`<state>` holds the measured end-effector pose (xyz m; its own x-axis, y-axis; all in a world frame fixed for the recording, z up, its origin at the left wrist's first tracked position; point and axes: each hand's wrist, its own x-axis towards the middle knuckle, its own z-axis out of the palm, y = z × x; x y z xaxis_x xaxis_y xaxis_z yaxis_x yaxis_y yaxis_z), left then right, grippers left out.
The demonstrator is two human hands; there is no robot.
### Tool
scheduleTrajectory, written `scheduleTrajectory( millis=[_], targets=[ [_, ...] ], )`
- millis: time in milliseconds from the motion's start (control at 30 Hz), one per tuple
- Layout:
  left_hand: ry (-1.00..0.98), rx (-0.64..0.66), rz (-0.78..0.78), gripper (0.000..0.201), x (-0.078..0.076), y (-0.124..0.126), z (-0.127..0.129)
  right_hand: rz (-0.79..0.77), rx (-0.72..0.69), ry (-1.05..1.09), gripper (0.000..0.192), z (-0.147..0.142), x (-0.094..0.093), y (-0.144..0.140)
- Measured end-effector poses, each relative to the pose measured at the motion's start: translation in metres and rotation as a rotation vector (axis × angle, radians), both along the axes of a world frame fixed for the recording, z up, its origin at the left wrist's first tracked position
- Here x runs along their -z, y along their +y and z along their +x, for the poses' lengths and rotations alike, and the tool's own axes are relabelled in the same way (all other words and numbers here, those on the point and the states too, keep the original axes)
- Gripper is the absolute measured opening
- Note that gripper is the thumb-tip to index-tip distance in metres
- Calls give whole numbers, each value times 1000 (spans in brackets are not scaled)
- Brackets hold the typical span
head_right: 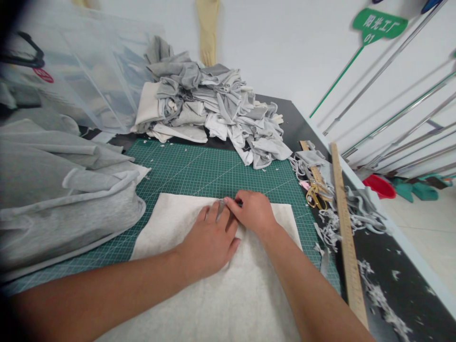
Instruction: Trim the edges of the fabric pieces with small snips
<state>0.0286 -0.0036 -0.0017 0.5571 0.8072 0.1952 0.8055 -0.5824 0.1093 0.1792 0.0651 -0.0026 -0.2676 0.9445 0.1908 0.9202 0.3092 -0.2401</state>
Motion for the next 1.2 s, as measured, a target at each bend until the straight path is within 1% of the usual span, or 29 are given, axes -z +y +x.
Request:
scheduleTrajectory(
  millis=[300, 433, 667, 733, 900, 1200],
  targets=[
    [6, -1, 7, 52, 0, 0, 0, 11, -17, 7, 37, -5, 2, 3],
    [12, -3, 7, 52, -1, 0, 0, 18, -21, 9, 37, -3, 2, 3],
    [17, 15, 2, 50, 0, 0, 0, 93, 103, 76, 42, 10, 1, 7],
    [12, 15, 0, 50, 0, 0, 0, 85, 85, 98, 42, 10, 0, 6],
    [2, 13, -5, 52, 0, 0, -1, 25, -28, 72, 36, 3, -1, 0],
    [-2, 10, -5, 53, 1, 0, 0, 9, -11, 33, 37, 3, 0, 0]
  ],
)
